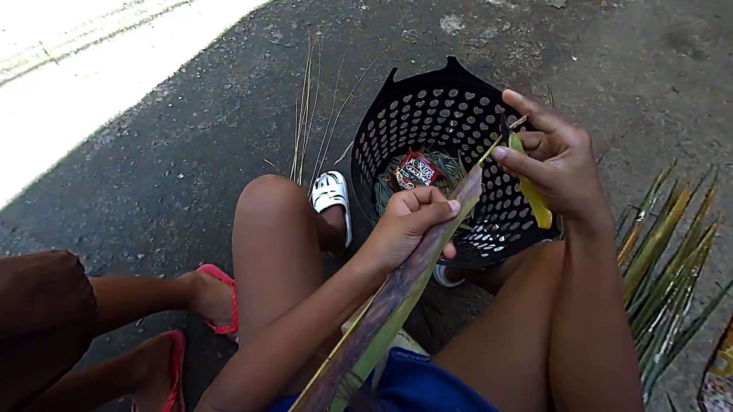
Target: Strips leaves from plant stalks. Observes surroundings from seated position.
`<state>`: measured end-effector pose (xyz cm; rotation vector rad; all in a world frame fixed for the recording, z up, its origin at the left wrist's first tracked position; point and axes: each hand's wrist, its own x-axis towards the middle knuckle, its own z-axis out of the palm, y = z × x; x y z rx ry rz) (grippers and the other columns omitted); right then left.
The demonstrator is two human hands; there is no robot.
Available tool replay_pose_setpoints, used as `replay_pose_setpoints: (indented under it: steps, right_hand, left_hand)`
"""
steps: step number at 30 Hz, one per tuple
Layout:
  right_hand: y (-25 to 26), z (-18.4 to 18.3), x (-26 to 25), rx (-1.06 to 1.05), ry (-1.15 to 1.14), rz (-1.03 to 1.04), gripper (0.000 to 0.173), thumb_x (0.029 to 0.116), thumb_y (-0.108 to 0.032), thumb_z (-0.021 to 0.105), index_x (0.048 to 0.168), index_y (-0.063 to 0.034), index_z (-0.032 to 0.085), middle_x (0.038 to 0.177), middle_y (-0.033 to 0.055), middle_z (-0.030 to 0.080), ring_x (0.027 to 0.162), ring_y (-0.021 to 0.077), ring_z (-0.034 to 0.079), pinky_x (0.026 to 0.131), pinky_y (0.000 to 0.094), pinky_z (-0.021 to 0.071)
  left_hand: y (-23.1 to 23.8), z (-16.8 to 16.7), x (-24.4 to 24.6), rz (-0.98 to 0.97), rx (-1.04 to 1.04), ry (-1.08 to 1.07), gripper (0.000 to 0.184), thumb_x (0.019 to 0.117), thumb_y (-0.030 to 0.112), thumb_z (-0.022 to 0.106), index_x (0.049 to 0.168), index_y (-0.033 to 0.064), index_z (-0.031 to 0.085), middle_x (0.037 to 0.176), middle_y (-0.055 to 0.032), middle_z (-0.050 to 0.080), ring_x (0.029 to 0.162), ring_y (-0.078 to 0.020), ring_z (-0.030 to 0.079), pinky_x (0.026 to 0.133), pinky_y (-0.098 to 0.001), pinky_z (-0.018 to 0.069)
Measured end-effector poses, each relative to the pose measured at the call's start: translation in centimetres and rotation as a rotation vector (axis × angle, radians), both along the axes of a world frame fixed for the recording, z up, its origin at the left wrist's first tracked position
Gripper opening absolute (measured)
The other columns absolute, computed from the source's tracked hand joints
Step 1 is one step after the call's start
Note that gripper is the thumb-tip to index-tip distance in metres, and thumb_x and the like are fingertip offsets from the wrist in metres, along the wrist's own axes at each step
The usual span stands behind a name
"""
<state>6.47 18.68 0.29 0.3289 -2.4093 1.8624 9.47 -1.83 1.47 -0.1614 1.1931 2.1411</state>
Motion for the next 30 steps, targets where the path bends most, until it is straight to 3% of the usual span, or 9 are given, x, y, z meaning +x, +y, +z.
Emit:
replay_pose_setpoints:
  steps: [4,8,12,18,21,23,25,28,30]
  right_hand:
    - [0.1,-0.2,0.0,0.024,0.041,0.010,0.048,0.0942,-0.001,0.058,0.141,0.0042,0.050,0.072,-0.0179,0.063,0.061,-0.0127,0.053,0.062,0.0066,0.0458]
    - [0.3,0.0,0.3,0.224,0.159,-0.020,0.045,0.0963,-0.005,0.060,0.139,0.0084,0.053,0.076,-0.0079,0.059,0.060,-0.0136,0.046,0.060,0.0032,0.0401]
    - [1.1,-0.5,0.0,0.420,0.252,-0.046,0.048,0.0960,-0.012,0.063,0.138,0.0100,0.055,0.074,0.0038,0.059,0.059,-0.0054,0.041,0.056,0.0092,0.0337]
    - [1.6,-1.1,-0.6,0.511,0.223,-0.063,0.050,0.0950,-0.013,0.066,0.135,0.0145,0.056,0.073,0.0093,0.060,0.061,0.0006,0.042,0.059,0.0151,0.0359]
    - [1.3,-1.6,-1.3,0.505,0.179,-0.053,0.049,0.0954,-0.012,0.066,0.136,0.0131,0.056,0.084,0.0156,0.066,0.065,0.0018,0.047,0.063,0.0157,0.0403]
    - [1.6,-2.2,-1.9,0.564,0.151,-0.105,0.047,0.0975,-0.013,0.063,0.136,0.0127,0.056,0.090,0.0221,0.069,0.069,0.0133,0.055,0.067,0.0262,0.0465]
    - [4.0,-2.2,-2.6,0.603,0.038,-0.292,0.046,0.1043,-0.013,0.053,0.140,0.0152,0.051,0.101,0.0351,0.067,0.080,0.0371,0.065,0.079,0.0496,0.0511]
    - [7.0,-1.5,-1.9,0.606,-0.112,-0.487,0.050,0.1111,-0.023,0.036,0.150,0.0076,0.040,0.097,0.0249,0.058,0.077,0.0265,0.052,0.075,0.0443,0.0461]
    - [5.1,-1.0,-1.2,0.624,-0.194,-0.455,0.047,0.1113,-0.017,0.037,0.148,0.0114,0.042,0.106,0.0379,0.060,0.088,0.0458,0.059,0.085,0.0607,0.0452]
  left_hand:
    - [-0.2,0.2,0.2,0.024,-0.066,0.066,0.038,0.1008,-0.012,0.039,0.073,0.0089,0.054,0.055,0.0048,0.062,0.045,0.0023,0.058,0.046,-0.0113,0.0502]
    - [-0.3,0.1,0.0,0.032,-0.108,0.096,0.035,0.1001,-0.013,0.041,0.075,0.0074,0.055,0.054,0.0048,0.061,0.044,0.0026,0.058,0.046,-0.0112,0.0501]
    - [-0.2,0.1,-0.1,0.028,-0.137,0.076,0.033,0.1003,-0.013,0.042,0.076,0.0067,0.054,0.054,0.0055,0.059,0.044,0.0030,0.057,0.045,-0.0111,0.0492]
    - [0.0,0.5,-0.4,-0.003,-0.251,0.084,0.028,0.1019,-0.009,0.046,0.079,0.0049,0.053,0.052,0.0065,0.053,0.040,0.0041,0.051,0.041,-0.0109,0.0463]
    - [0.2,0.4,-0.7,0.013,-0.317,0.092,0.026,0.1031,-0.006,0.048,0.079,0.0043,0.052,0.052,0.0062,0.050,0.039,0.0046,0.048,0.040,-0.0104,0.0436]
    - [0.2,0.0,-0.7,0.022,-0.338,0.107,0.027,0.1035,-0.004,0.048,0.079,0.0046,0.052,0.051,0.0062,0.048,0.039,0.0039,0.045,0.040,-0.0108,0.0407]
    - [-0.7,-0.1,-0.3,0.010,-0.341,0.111,0.029,0.1039,-0.004,0.046,0.077,0.0068,0.052,0.050,0.0074,0.047,0.039,0.0038,0.043,0.040,-0.0113,0.0385]
    - [-2.2,-0.5,-0.8,-0.010,-0.387,0.121,0.031,0.1062,0.000,0.042,0.078,0.0078,0.053,0.053,0.0084,0.047,0.042,0.0040,0.044,0.043,-0.0118,0.0395]
    - [-1.8,-1.0,-1.7,-0.077,-0.455,0.179,0.025,0.1079,0.004,0.042,0.087,0.0013,0.056,0.062,0.0047,0.048,0.051,0.0015,0.047,0.052,-0.0141,0.0428]
